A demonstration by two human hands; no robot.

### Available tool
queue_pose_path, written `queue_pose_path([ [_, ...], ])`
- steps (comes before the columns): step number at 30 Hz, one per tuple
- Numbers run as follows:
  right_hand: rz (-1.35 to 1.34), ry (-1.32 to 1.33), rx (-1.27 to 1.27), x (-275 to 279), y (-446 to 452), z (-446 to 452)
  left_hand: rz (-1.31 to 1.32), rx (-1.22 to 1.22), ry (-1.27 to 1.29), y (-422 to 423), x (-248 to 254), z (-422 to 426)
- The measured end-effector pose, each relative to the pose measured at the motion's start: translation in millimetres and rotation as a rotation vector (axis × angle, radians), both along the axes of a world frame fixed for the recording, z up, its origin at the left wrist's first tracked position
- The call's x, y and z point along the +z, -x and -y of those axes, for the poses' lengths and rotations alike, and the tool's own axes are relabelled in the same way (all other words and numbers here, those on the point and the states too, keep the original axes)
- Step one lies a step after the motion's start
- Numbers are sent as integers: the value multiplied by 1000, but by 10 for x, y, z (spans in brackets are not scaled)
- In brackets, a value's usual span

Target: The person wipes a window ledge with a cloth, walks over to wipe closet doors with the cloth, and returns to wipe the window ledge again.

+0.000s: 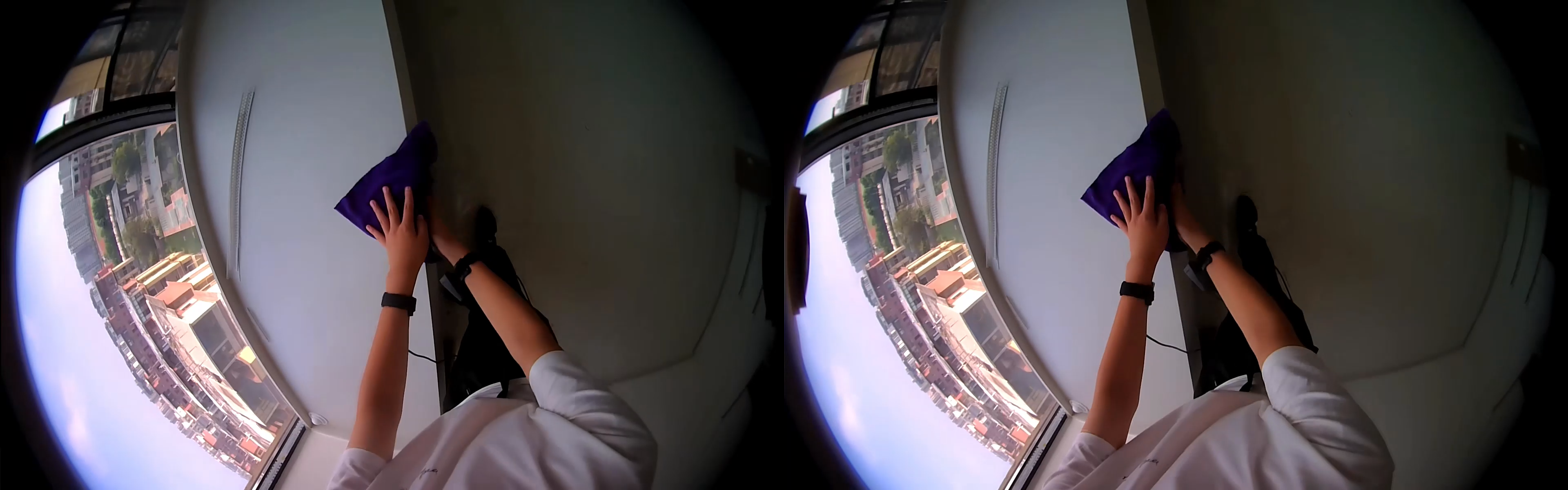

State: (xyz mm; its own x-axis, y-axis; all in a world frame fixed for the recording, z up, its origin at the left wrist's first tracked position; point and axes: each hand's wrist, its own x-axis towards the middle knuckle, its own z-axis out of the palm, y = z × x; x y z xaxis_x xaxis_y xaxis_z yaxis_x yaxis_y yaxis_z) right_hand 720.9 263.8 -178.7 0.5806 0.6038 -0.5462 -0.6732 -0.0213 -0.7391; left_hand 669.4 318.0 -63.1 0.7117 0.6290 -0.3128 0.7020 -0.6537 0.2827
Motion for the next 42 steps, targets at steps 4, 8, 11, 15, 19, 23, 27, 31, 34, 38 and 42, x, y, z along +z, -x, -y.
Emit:
queue_pose_path([
  [4, -182, -120, 97, 499, 150, 252, -65, 52, 31, 142, -126, 127],
  [8, 4, -97, 108, 153, -387, -97, -80, 103, 64, -280, -174, -295],
  [11, 37, -198, 47, 236, -1240, -654, -62, 64, 35, -957, -224, -778],
  [15, -84, -115, 33, -317, -1304, -765, -29, -54, -55, -1366, -214, -923],
  [19, -169, -80, 173, 25, -1005, -476, -49, -85, -107, -944, -224, -592],
  [23, -360, -99, 183, 262, -881, -143, -140, -34, 42, -926, -169, -623],
  [27, -169, -180, 59, 730, -1734, -647, -79, 57, 132, -1451, -144, -1114],
  [31, -303, -279, 0, 508, -2341, -1123, -41, 6, 66, -2034, -229, -1473],
  [34, -527, -192, -9, 405, -2281, -1105, -40, -56, 44, -2243, -224, -1567],
  [38, -505, -114, 29, 390, -1821, -934, -57, -140, 44, -2178, -193, -1708],
  [42, -528, -242, -29, 413, -1982, -1013, -42, -124, 58, -2160, -222, -1769],
])
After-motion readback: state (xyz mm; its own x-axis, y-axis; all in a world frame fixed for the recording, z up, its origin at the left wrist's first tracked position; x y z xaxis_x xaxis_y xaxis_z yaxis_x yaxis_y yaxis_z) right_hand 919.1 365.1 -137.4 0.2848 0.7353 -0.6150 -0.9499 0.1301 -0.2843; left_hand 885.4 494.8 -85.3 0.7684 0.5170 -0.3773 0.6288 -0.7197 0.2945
